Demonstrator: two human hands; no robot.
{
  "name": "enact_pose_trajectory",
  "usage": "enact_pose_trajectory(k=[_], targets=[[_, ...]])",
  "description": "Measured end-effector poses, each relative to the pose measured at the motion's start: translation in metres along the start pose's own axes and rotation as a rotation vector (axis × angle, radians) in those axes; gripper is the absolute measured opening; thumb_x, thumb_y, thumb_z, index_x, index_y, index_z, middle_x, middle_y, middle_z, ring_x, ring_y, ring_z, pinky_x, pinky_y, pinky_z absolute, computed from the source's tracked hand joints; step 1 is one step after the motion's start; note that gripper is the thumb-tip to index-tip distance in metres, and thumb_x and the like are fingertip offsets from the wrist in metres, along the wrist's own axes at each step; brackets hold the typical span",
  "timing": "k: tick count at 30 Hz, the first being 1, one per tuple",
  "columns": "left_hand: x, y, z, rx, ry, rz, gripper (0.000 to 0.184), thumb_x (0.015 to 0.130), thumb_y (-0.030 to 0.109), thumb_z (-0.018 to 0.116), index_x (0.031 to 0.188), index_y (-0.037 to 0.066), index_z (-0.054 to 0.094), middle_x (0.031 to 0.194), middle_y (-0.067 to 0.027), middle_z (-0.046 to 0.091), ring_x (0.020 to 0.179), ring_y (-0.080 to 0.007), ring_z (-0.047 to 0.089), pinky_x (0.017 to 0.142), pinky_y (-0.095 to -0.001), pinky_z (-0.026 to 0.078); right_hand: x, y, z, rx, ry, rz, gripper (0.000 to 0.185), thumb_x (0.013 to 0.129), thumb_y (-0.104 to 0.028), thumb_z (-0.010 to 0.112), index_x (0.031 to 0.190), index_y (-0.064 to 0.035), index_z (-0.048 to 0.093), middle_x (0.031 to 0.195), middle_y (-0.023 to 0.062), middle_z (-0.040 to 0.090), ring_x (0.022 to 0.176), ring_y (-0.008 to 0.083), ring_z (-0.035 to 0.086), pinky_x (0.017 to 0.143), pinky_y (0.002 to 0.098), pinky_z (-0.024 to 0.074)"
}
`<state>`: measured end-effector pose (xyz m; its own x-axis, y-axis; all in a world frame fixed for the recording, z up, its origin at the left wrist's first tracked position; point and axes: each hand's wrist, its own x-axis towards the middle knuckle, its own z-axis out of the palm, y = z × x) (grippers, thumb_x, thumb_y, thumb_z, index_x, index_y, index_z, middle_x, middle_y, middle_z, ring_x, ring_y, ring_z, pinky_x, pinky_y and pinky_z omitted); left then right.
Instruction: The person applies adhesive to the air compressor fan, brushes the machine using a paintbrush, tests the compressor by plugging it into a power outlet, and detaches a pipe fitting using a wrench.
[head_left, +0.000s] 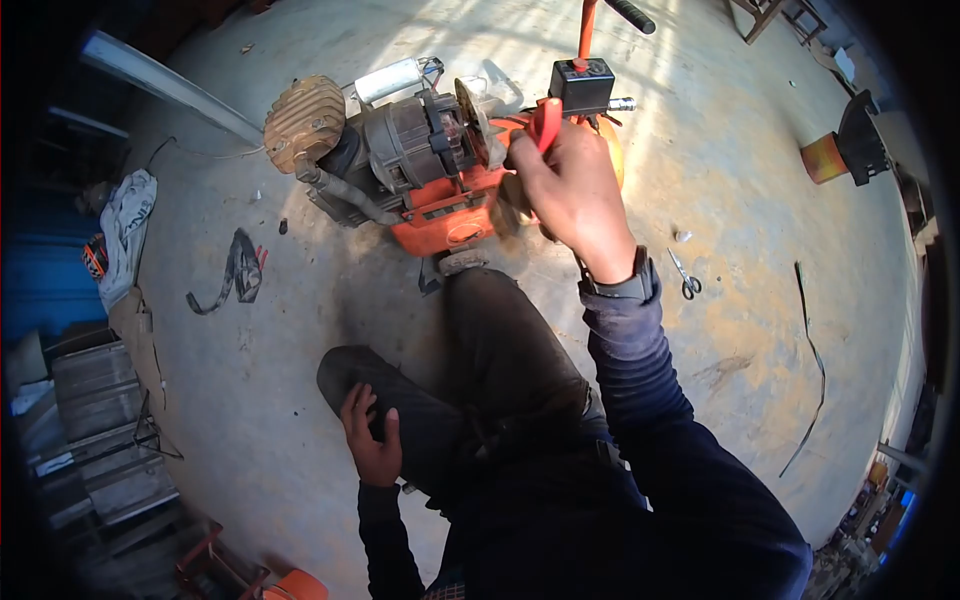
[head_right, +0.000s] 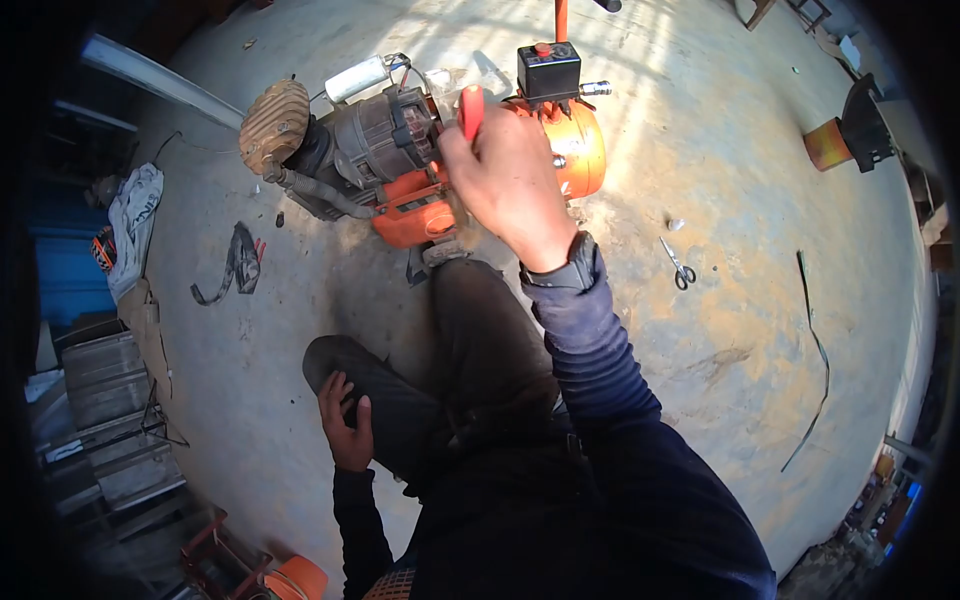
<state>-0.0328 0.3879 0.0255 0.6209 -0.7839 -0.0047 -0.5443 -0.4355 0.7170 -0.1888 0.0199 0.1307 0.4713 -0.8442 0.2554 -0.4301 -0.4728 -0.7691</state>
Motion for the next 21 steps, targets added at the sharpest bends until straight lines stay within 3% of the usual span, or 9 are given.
enact_pose_trajectory(k=[3,8,11,15,21], targets=[[-0.005,-0.009,0.0,-0.035,0.013,-0.044,0.048,0.094,0.015,0.062,0.139,0.002,0.049,0.144,-0.0173,0.044,0.12,-0.0303,0.057,0.098,-0.0402,0.049,0.003,0.024,-0.003,0.454,0.307,0.109,0.027,0.093,-0.022,0.066,0.105,0.0025,0.065,0.085,0.0179,0.067,0.071,0.0299,0.064,0.07,0.0343,0.0511],[-0.006,-0.009,0.002,-0.028,-0.026,-0.046,0.048,0.094,0.014,0.063,0.138,0.0,0.049,0.144,-0.0175,0.043,0.12,-0.0299,0.057,0.098,-0.0402,0.049,0.048,0.061,0.034,0.223,0.284,-0.026,0.034,0.091,-0.028,0.069,0.107,0.0026,0.065,0.085,0.018,0.068,0.076,0.0357,0.065,0.076,0.0365,0.0529],[-0.003,-0.005,0.001,-0.026,-0.015,-0.047,0.048,0.094,0.014,0.063,0.138,0.0,0.049,0.144,-0.0175,0.043,0.12,-0.0299,0.057,0.098,-0.0401,0.049,0.075,0.082,0.063,-0.044,0.303,-0.314,0.037,0.089,-0.028,0.069,0.109,0.0022,0.064,0.094,0.0208,0.068,0.087,0.0397,0.065,0.081,0.0414,0.0524],[-0.003,-0.014,0.003,-0.039,0.019,-0.062,0.048,0.093,0.014,0.063,0.138,0.001,0.05,0.143,-0.0172,0.045,0.119,-0.0301,0.058,0.098,-0.0399,0.048,0.065,0.082,0.069,0.026,0.118,-0.101,0.039,0.088,-0.027,0.07,0.114,0.0011,0.062,0.104,0.023,0.066,0.099,0.0416,0.063,0.086,0.0448,0.0503],[-0.006,-0.032,0.013,0.032,0.033,-0.024,0.047,0.093,0.013,0.064,0.137,0.003,0.052,0.14,-0.0165,0.048,0.116,-0.0291,0.059,0.096,-0.0391,0.047,0.043,0.093,0.077,-0.043,0.143,-0.145,0.041,0.087,-0.024,0.07,0.118,0.0,0.059,0.113,0.0228,0.064,0.103,0.0408,0.062,0.088,0.0438,0.0496]])
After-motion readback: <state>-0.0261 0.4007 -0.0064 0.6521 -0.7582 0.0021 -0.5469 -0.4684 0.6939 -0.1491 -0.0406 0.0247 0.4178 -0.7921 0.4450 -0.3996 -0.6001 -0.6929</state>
